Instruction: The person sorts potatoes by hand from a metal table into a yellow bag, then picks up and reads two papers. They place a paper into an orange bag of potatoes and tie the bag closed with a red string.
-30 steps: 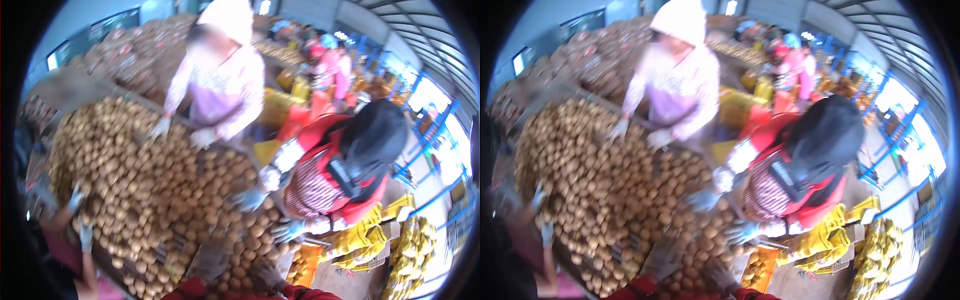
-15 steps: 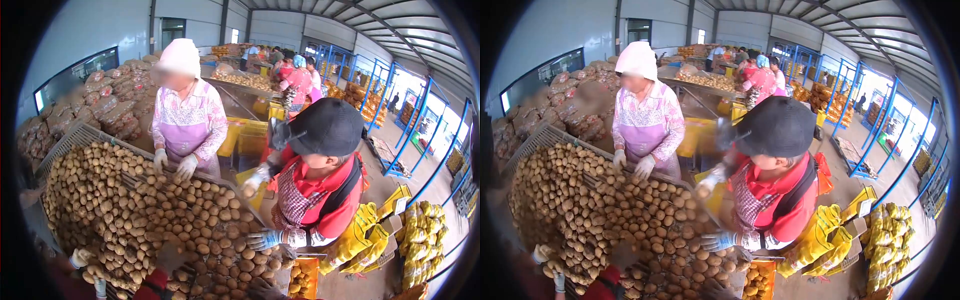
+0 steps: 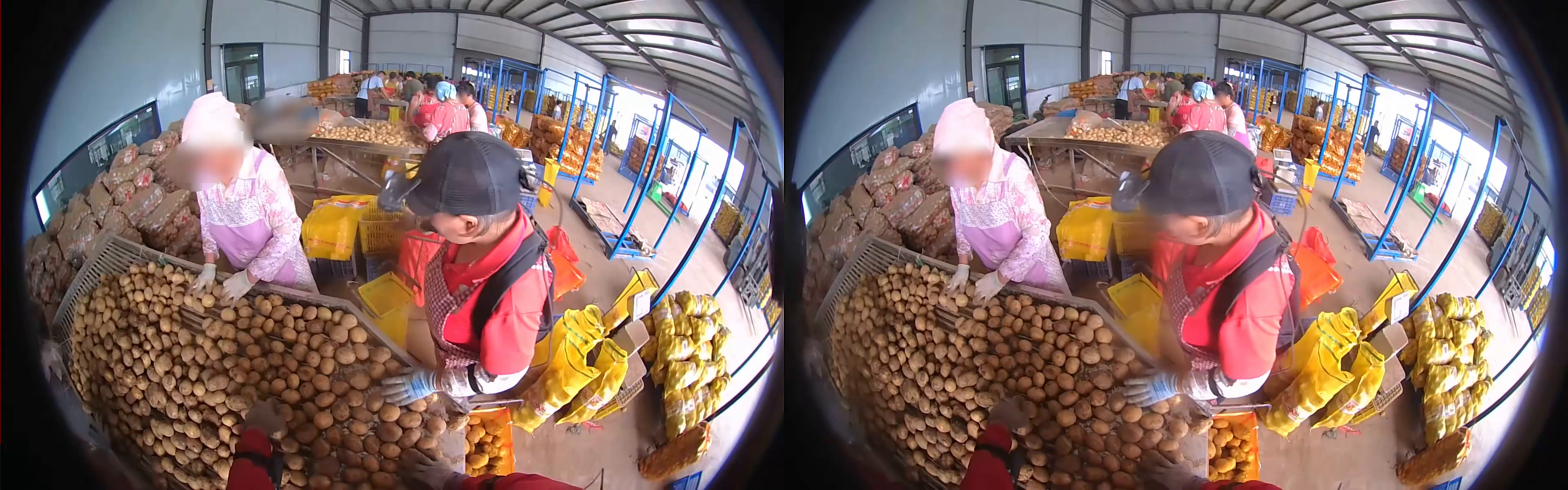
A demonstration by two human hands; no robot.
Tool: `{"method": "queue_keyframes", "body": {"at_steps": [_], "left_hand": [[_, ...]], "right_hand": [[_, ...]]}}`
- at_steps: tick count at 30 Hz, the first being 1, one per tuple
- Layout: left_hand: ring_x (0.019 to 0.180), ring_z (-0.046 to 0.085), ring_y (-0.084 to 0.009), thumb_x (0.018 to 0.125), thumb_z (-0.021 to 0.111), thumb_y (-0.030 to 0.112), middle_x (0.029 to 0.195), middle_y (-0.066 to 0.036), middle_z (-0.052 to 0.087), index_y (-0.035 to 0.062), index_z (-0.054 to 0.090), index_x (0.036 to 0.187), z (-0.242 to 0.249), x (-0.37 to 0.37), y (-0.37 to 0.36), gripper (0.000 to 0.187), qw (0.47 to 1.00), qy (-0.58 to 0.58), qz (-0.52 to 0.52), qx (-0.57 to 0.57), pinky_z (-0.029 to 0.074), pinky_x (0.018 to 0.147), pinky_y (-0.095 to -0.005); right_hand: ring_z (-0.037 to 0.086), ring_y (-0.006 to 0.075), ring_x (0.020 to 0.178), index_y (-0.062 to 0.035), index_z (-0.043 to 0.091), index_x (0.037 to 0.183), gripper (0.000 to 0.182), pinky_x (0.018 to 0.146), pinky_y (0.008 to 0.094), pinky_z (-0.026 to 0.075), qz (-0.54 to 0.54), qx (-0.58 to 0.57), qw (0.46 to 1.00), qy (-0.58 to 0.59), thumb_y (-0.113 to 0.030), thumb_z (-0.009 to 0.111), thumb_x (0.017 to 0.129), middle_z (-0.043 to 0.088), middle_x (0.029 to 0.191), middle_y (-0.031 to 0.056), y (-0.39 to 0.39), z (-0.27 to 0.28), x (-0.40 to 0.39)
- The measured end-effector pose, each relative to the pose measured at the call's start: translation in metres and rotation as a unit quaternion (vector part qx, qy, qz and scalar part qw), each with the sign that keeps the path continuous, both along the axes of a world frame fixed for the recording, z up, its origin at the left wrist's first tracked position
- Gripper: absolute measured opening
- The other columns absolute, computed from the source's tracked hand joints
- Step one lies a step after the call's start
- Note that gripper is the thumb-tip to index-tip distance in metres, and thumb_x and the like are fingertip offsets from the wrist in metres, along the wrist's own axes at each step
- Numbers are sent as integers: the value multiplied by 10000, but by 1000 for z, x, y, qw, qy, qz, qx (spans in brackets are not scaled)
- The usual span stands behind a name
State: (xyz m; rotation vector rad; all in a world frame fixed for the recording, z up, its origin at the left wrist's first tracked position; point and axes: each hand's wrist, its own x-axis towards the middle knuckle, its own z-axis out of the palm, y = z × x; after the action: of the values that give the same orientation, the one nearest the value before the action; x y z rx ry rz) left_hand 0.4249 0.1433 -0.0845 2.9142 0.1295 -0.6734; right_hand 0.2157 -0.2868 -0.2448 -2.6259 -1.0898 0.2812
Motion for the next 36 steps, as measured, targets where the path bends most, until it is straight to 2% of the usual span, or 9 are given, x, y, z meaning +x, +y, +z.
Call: {"method": "queue_keyframes", "body": {"at_steps": [12, 14, 15, 20, 24, 27, 31, 33, 36], "left_hand": [[1053, 675, -394, 921, 672, 278, 1221, -244, 662, 127, 372, 1564, -60, -203, -46, 726, 956, -203, 91, -190, 545, 921, -454], [1070, 671, -381, 943, 666, 286, 1225, -223, 662, 97, 370, 1556, -34, -236, -47, 707, 931, -231, 52, -277, 542, 944, -446], [1078, 669, -374, 954, 663, 291, 1228, -212, 662, 82, 369, 1552, -25, -242, -51, 698, 902, -269, 36, -336, 541, 956, -442], [1060, 684, -246, 1054, 563, 322, 1204, -110, 673, 28, 467, 1454, 39, -257, -91, 506, 761, -502, 271, -309, 583, 888, -345], [1050, 688, -190, 1052, 568, 386, 1319, -78, 658, 128, 489, 1495, 64, -293, -68, 519, 427, -76, 323, -841, 590, 798, -271], [1048, 680, -161, 1076, 518, 403, 1311, -62, 646, 152, 420, 1540, 61, -311, -74, 537, 334, -53, 313, -888, 582, 800, -242], [1094, 680, -205, 1087, 497, 296, 1495, -142, 520, 50, 336, 1575, 4, -349, -83, 570, 401, -107, 409, -813, 580, 951, -368], [1071, 668, -182, 1025, 625, 315, 1430, -136, 537, 30, 403, 1536, -6, -373, -84, 626, 726, -176, 299, -594, 564, 925, -357], [1002, 675, -166, 968, 702, 291, 1253, -115, 627, 9, 476, 1474, -7, -409, -105, 621, 554, -61, 543, -628, 571, 847, -343]], "right_hand": [[294, 384, 1513, -130, 529, 1454, 574, 1234, 548, 268, -67, 13, 992, 104, -259, 586, 898, 439, 1553, 143, 24, 49, -2], [565, 406, 1194, -93, 687, 1104, 267, 1050, 509, 446, -102, -93, 985, 107, -187, 624, 862, 617, 1164, 205, 45, 80, 15], [686, 351, 929, -7, 739, 962, 214, 790, 459, 565, -58, 48, 996, -42, -147, 686, 809, 708, 938, 176, 31, 102, 8], [583, 384, 1188, -110, 679, 1170, 307, 985, 491, 473, -30, 225, 968, -109, -164, 693, 868, 651, 1216, 138, 61, 86, 7], [583, 377, 1225, -115, 655, 1210, 335, 1006, 496, 470, 4, 268, 958, -104, -110, 699, 878, 645, 1261, 123, 86, 88, 6], [604, 379, 1195, -103, 654, 1200, 348, 997, 491, 488, 21, 320, 943, -90, -53, 710, 860, 653, 1247, 124, 97, 98, -3], [597, 399, 1205, -108, 654, 1227, 378, 1012, 492, 492, 50, 312, 946, -68, -65, 714, 856, 645, 1273, 139, 94, 84, -3], [567, 402, 1255, -106, 643, 1267, 410, 1044, 505, 464, 54, 271, 960, -49, -94, 701, 862, 625, 1318, 150, 85, 79, -4], [512, 403, 1333, -106, 619, 1327, 457, 1095, 527, 414, 36, 196, 979, -32, -140, 676, 875, 586, 1391, 160, 65, 62, -5]]}}
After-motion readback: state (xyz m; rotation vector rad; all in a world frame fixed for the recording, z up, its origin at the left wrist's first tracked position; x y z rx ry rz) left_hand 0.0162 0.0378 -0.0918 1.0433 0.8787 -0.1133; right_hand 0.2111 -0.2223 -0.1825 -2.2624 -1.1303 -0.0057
